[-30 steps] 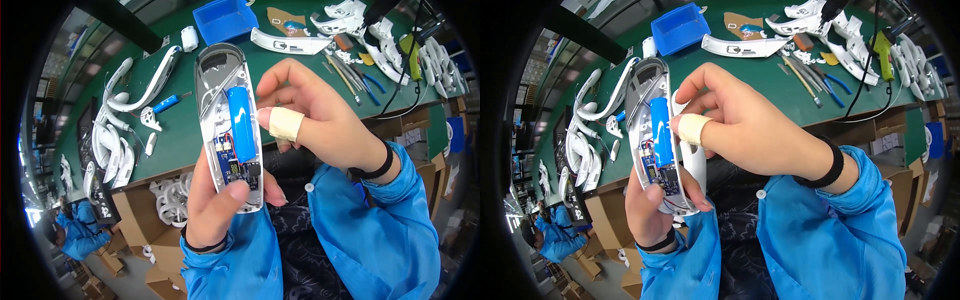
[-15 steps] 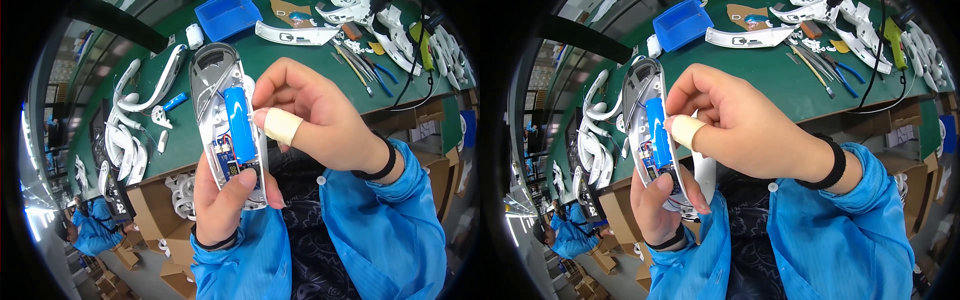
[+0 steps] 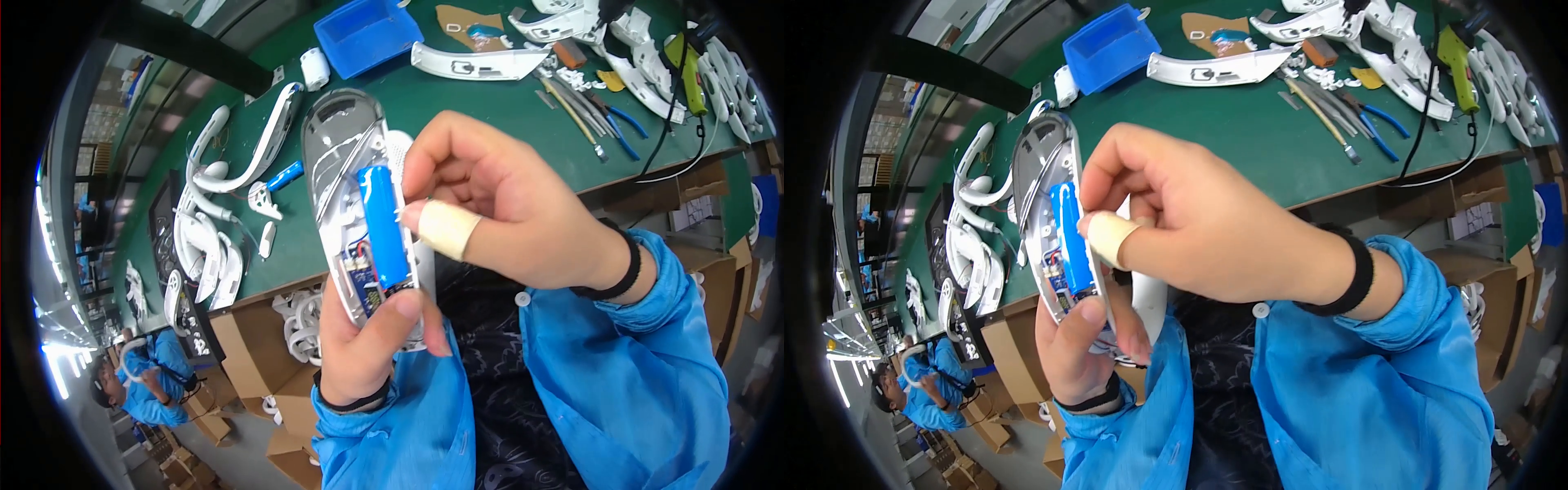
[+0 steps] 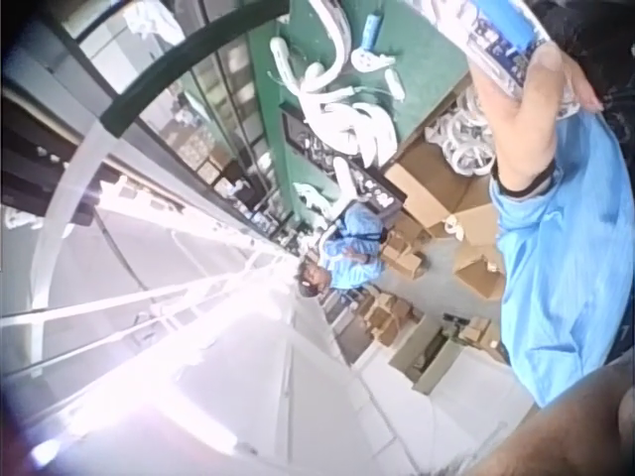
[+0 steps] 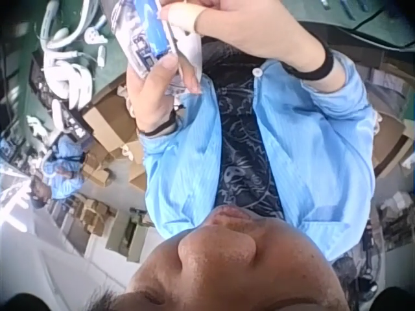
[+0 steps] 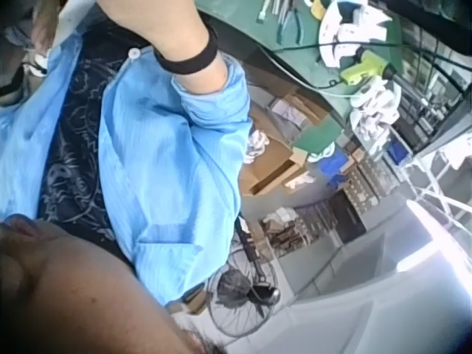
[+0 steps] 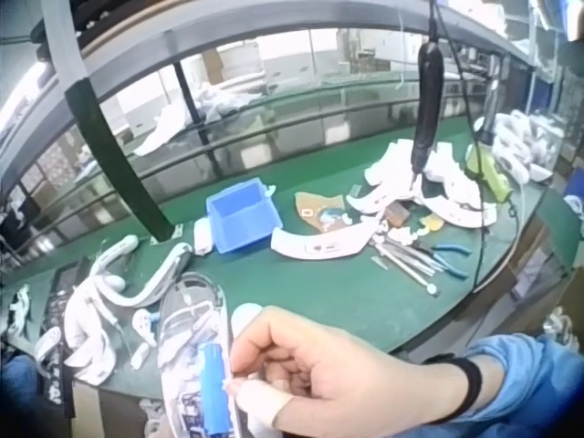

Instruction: Assembling the internal battery and external plastic housing of a neck massager device using an electric screwdriver.

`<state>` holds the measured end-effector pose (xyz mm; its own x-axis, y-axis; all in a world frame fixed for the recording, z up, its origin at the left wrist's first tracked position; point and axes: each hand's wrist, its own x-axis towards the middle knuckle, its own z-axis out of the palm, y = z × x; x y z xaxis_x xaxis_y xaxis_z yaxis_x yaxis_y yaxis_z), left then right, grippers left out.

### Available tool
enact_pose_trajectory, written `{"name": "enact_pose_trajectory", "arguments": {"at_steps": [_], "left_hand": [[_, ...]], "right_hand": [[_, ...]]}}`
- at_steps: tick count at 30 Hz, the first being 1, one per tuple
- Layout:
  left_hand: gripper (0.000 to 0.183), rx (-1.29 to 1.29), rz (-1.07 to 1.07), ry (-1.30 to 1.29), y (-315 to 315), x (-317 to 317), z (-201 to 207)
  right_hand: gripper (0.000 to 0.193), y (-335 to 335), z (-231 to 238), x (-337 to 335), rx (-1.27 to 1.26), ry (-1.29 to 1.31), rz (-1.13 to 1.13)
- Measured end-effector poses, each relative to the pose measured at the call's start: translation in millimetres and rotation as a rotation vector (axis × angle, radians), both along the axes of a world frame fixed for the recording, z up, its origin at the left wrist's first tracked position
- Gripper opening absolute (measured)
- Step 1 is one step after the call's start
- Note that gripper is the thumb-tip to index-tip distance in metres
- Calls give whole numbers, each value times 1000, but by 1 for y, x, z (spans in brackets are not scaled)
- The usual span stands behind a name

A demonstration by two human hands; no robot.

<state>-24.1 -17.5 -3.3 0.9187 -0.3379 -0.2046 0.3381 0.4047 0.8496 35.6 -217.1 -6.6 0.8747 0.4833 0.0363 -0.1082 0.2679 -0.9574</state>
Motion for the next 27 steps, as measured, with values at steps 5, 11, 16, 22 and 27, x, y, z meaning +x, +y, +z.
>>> {"name": "enact_pose_trajectory", "arguments": {"at_steps": [5,11,16,22,27], "left_hand": [[48,130,56,-40,0,-4,3],[45,83,133,-42,2,-2,3],[47,167,155,-64,-4,-5,6],[43,62,172,-45,-8,-8,1],[51,-46,111,-95,-3,-5,-8]], "right_hand": [[22,5,-13,4,1,-64,-61],[27,-37,-30,57,-952,-804,-515],[36,-51,-67,108,-1227,-1039,-574],[33,-40,-86,141,-1384,-858,-438],[41,-34,-57,125,-1321,-890,-413]]}}
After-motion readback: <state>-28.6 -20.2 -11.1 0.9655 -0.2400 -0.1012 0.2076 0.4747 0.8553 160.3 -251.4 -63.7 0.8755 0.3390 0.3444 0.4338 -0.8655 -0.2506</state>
